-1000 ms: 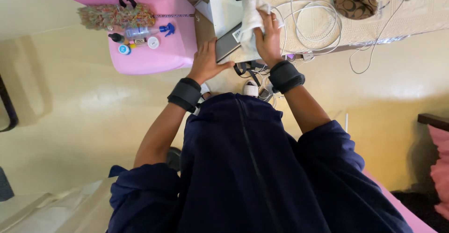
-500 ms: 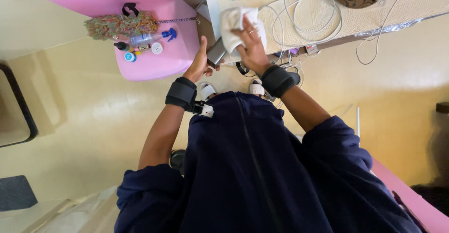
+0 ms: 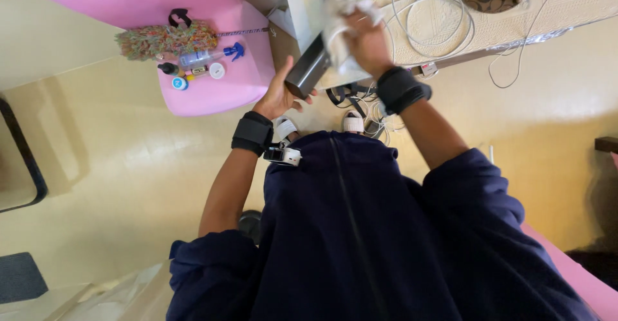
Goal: The person cleans various small items on a glass table using a white cloth. They wipe a gold watch, a smartphone, a yellow sponge, a small pouch, and a black remote control, handling each object individually before placing it back on the table.
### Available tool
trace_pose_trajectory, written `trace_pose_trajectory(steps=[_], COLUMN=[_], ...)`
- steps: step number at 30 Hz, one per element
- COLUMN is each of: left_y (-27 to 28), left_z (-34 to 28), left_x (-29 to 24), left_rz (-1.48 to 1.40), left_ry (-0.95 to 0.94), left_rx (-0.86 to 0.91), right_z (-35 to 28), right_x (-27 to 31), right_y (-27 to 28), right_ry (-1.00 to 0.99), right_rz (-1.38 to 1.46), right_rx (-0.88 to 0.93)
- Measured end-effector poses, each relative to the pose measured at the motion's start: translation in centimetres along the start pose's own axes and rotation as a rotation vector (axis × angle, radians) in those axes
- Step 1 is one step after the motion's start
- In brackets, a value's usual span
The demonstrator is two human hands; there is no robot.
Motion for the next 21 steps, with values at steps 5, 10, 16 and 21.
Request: trace_pose_trajectory(steps=[5,10,16,21], left_y=[-3.1,-6.6,-12.7,-14.8], left_z=[0.1,0.1,0.4,0.7], left_x=[0.7,1.1,-2.5,-4.7], left_rz=[-0.138,-0.198,-0.143,0.061], left_ry=[0.127,0.169,0.174,0.167], left_rx=[0.226,0.314,0.440,0.378], right_z=[-4.2,-12.4,-14.7,-10.2], right_x=[-8.0,-11.4,-8.7,-2.0], right_y=[6.0,6.7,3.6,3.8], right_ry=[-0.522,-0.582,-0.870,-0.885], right_rz=[0.629,1.244,1.449,1.750], right_rx=[-0.400,-0.670,-0.367,0.080])
Point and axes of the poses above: each hand's wrist, its own z-axis towards the middle knuckle, its own y-axis out of the back of the hand, x = y × z, the point moved 9 cm from there along z, towards the middle knuckle
